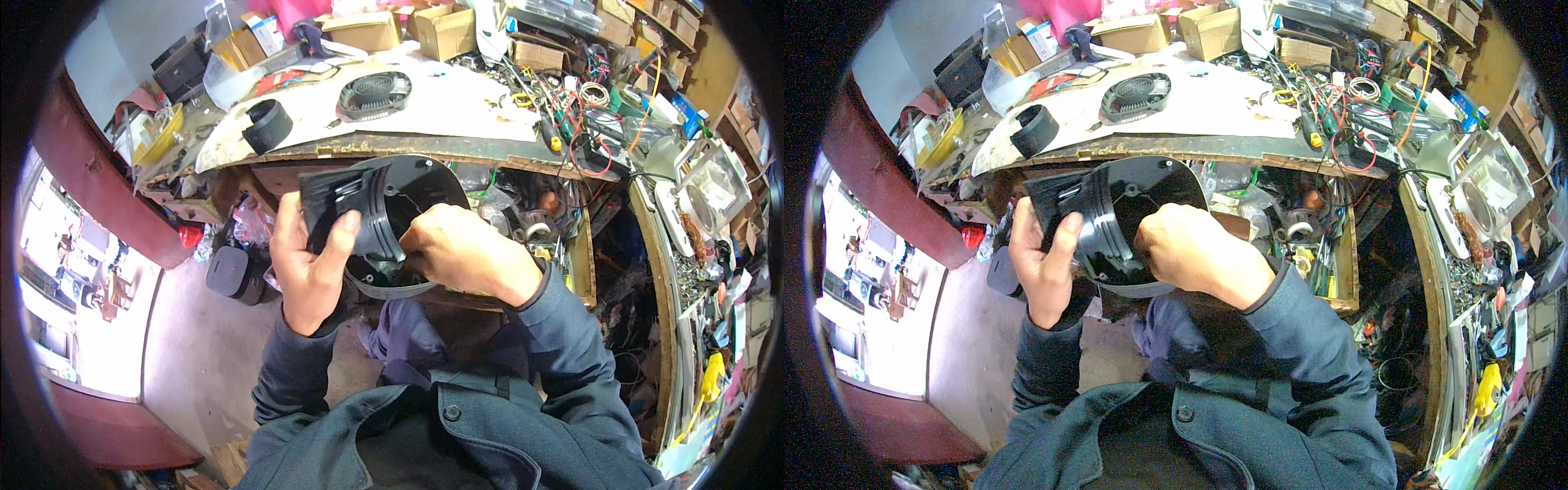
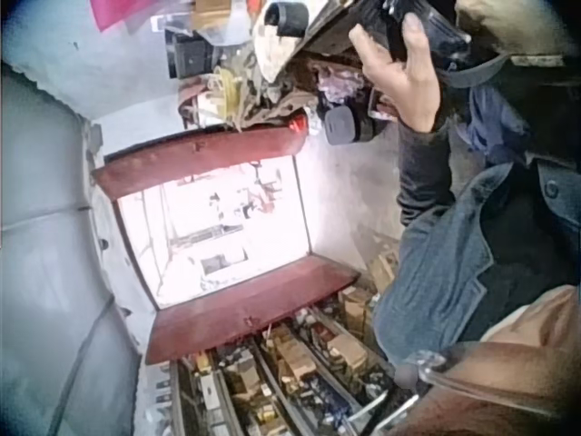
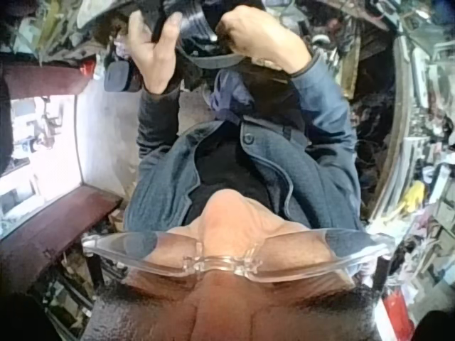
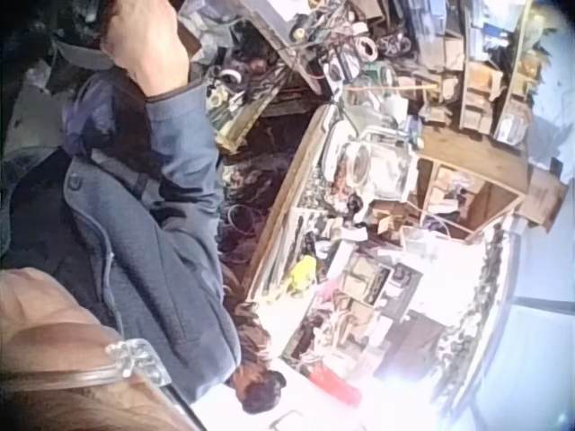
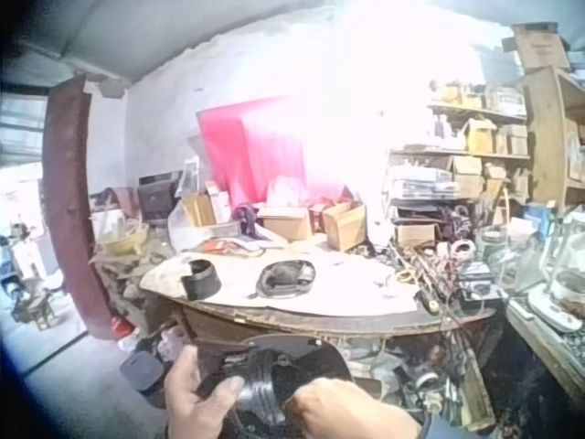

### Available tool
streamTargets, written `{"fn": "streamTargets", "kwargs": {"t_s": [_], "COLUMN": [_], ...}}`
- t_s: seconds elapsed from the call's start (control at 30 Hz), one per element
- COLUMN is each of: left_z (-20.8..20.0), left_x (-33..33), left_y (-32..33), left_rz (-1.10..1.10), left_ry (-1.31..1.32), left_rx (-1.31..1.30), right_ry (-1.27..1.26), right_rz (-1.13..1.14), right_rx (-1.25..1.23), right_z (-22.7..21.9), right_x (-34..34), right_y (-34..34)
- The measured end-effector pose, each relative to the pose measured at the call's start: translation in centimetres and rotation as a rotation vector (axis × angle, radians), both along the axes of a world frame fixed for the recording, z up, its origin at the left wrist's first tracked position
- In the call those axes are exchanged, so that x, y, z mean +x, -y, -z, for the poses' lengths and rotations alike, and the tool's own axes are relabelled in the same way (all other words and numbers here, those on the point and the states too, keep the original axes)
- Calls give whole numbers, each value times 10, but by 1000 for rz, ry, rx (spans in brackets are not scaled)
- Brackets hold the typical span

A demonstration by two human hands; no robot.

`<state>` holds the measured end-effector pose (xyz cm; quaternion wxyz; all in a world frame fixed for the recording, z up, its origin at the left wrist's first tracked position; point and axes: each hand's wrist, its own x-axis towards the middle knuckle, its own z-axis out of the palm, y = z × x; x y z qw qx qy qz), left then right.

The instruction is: The person assembles a small electronic device, likely a portable fan, by connecting wires and fitting components into a casing. They handle various tools and parts, including a screwdriver and a fan blade, while working at a cluttered workbench.

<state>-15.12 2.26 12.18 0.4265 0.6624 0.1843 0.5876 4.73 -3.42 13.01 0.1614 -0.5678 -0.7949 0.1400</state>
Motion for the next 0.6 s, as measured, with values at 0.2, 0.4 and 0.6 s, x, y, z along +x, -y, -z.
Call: {"fn": "streamTargets", "kwargs": {"t_s": [0.2, 0.4, 0.6], "left_z": [-2, -6, -12], "left_x": [9, 13, 7], "left_y": [-16, -21, -23], "left_rz": [-112, -334, -232], "left_ry": [-164, -688, -693], "left_rx": [167, 494, 348], "right_ry": [-113, -203, -364], "right_rz": [52, 50, 100], "right_rx": [291, 476, 609], "right_z": [18, 17, 25], "right_x": [5, -6, 0], "right_y": [11, 17, 14]}}
